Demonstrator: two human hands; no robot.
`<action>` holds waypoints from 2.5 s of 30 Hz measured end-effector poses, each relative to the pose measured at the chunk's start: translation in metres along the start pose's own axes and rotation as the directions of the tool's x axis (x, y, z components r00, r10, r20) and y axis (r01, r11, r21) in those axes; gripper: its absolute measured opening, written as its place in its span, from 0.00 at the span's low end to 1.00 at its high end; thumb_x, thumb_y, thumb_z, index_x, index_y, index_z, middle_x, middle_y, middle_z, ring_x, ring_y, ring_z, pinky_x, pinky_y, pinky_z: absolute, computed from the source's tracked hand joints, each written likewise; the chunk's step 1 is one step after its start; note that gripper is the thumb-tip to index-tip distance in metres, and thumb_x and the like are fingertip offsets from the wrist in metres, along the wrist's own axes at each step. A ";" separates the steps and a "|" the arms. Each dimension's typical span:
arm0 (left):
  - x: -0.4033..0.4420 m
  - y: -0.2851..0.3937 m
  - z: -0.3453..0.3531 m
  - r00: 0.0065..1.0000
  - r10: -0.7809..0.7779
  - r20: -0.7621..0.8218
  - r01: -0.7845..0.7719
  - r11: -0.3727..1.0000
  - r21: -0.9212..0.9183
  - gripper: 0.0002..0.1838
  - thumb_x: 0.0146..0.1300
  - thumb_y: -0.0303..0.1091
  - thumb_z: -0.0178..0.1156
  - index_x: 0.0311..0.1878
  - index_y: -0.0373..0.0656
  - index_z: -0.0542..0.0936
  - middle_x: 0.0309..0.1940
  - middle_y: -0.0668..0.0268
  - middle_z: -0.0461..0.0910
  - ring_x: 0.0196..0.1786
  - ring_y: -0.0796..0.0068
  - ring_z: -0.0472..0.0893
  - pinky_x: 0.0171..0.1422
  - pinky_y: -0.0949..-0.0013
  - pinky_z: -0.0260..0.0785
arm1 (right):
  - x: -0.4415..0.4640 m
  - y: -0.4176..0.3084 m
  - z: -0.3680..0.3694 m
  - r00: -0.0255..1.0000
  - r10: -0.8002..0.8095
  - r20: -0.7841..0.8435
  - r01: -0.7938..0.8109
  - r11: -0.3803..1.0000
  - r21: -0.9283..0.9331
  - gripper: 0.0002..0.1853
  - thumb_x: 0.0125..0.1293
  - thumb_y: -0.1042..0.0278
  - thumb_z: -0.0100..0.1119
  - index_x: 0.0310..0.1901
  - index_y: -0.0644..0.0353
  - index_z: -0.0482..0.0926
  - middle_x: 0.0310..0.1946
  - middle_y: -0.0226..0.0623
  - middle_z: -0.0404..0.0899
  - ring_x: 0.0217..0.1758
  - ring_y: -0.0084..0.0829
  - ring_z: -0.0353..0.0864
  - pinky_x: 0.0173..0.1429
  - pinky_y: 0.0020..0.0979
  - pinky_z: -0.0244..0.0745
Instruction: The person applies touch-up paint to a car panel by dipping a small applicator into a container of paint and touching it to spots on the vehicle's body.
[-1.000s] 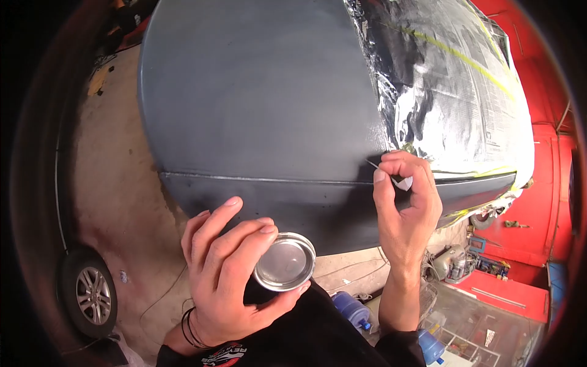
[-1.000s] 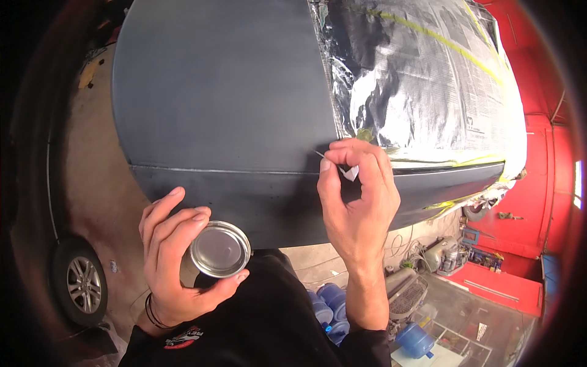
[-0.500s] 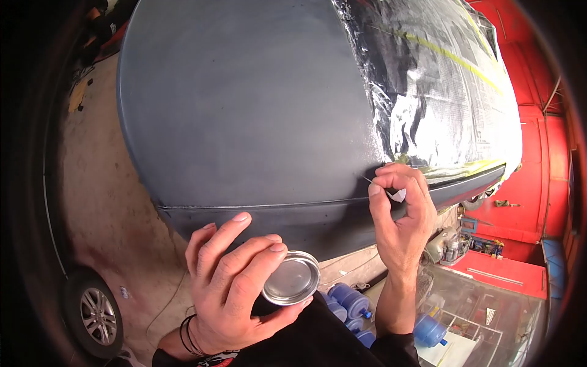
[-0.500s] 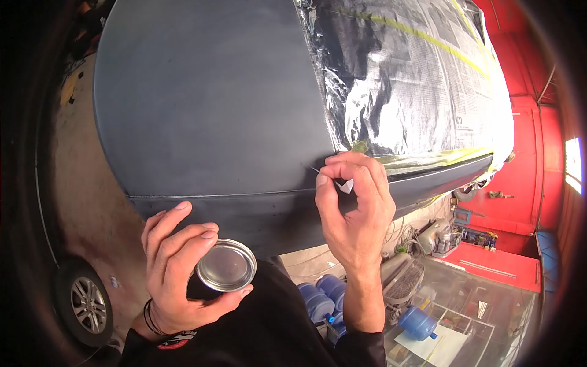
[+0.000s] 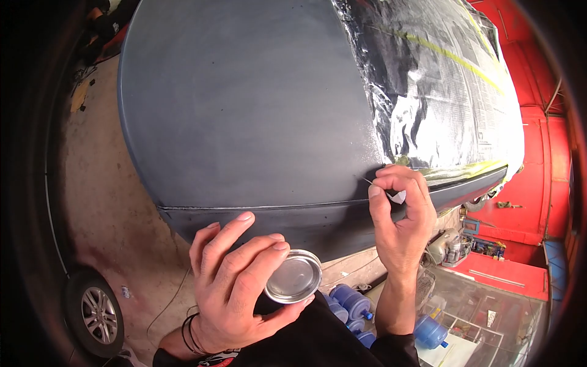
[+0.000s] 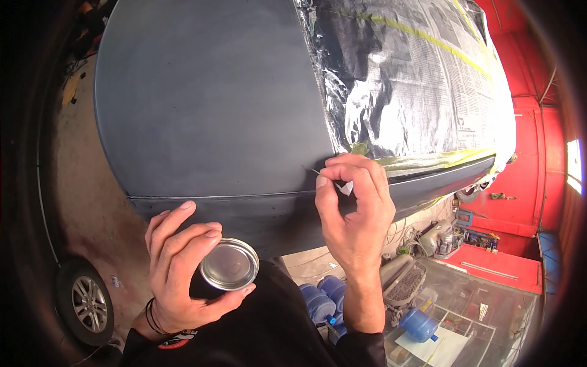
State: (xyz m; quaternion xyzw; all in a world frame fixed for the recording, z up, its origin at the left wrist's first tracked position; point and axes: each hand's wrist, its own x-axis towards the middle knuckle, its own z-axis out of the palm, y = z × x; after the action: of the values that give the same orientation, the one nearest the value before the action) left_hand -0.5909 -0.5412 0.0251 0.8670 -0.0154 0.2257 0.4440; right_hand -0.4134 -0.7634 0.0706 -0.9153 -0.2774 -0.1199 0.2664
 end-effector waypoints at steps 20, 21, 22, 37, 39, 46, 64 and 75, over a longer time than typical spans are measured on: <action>-0.003 0.003 0.004 1.000 -0.013 -0.004 0.013 1.000 0.012 0.43 0.55 0.46 0.92 0.70 0.38 0.85 0.63 0.55 0.91 0.80 0.40 0.82 0.81 0.31 0.69 | 0.000 0.000 0.002 0.999 -0.037 0.000 0.037 0.997 -0.070 0.09 0.69 0.82 0.77 0.47 0.60 0.89 0.52 0.38 0.93 0.54 0.38 0.91 0.59 0.39 0.85; -0.003 0.003 0.004 1.000 -0.018 -0.006 0.018 1.000 0.013 0.43 0.55 0.46 0.92 0.70 0.38 0.85 0.63 0.55 0.91 0.79 0.40 0.82 0.81 0.31 0.69 | 0.000 -0.001 0.002 0.999 -0.033 0.004 0.033 0.996 -0.077 0.08 0.69 0.82 0.77 0.47 0.61 0.89 0.52 0.38 0.93 0.54 0.38 0.91 0.59 0.39 0.85; -0.003 0.003 0.004 1.000 -0.017 -0.007 0.018 1.000 0.014 0.42 0.54 0.45 0.92 0.70 0.38 0.85 0.63 0.55 0.90 0.79 0.40 0.82 0.81 0.31 0.69 | -0.001 0.000 0.001 1.000 0.003 -0.005 -0.003 1.000 -0.021 0.08 0.69 0.82 0.77 0.46 0.61 0.89 0.52 0.39 0.93 0.55 0.38 0.92 0.61 0.39 0.86; 0.022 -0.005 0.038 0.994 0.000 -0.107 0.002 1.000 0.015 0.42 0.46 0.39 0.91 0.69 0.42 0.89 0.64 0.61 0.91 0.79 0.46 0.83 0.79 0.36 0.68 | -0.005 -0.051 -0.026 0.943 -0.261 0.204 0.256 0.965 0.052 0.14 0.60 0.82 0.81 0.45 0.58 0.89 0.50 0.36 0.93 0.61 0.50 0.93 0.66 0.47 0.88; 0.023 -0.006 0.042 0.991 -0.001 -0.132 0.001 1.000 0.001 0.43 0.44 0.38 0.90 0.69 0.44 0.89 0.64 0.64 0.91 0.78 0.48 0.83 0.79 0.36 0.67 | -0.003 -0.053 -0.024 0.927 -0.299 0.225 0.296 0.954 0.046 0.17 0.57 0.83 0.81 0.46 0.57 0.89 0.50 0.35 0.92 0.60 0.50 0.93 0.64 0.46 0.89; 0.024 -0.006 0.041 0.993 -0.003 -0.118 0.006 1.000 0.029 0.44 0.44 0.37 0.90 0.69 0.42 0.88 0.63 0.62 0.91 0.78 0.46 0.83 0.79 0.36 0.68 | -0.002 -0.056 -0.026 0.907 -0.324 0.271 0.331 0.943 0.020 0.17 0.56 0.84 0.81 0.45 0.57 0.88 0.49 0.35 0.92 0.57 0.48 0.93 0.60 0.46 0.88; 0.009 -0.002 0.017 1.000 -0.018 0.010 0.018 0.999 0.047 0.43 0.51 0.39 0.92 0.70 0.36 0.86 0.65 0.54 0.91 0.80 0.41 0.83 0.81 0.36 0.69 | 0.005 0.004 -0.006 0.997 -0.064 0.036 0.065 0.997 -0.041 0.06 0.72 0.80 0.77 0.47 0.62 0.89 0.51 0.38 0.94 0.53 0.37 0.92 0.57 0.37 0.85; 0.012 -0.001 0.015 1.000 -0.002 -0.002 0.002 0.999 0.055 0.43 0.51 0.40 0.93 0.70 0.36 0.86 0.64 0.55 0.91 0.80 0.42 0.83 0.81 0.36 0.70 | 0.003 0.003 -0.004 0.997 -0.071 0.035 0.073 0.995 -0.071 0.07 0.70 0.81 0.77 0.45 0.60 0.89 0.51 0.37 0.94 0.52 0.38 0.91 0.58 0.39 0.84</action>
State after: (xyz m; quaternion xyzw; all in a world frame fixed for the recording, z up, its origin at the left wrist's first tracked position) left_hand -0.5741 -0.5504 0.0219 0.8785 -0.0079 0.2267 0.4204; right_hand -0.4096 -0.7660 0.0742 -0.9155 -0.3100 -0.1245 0.2243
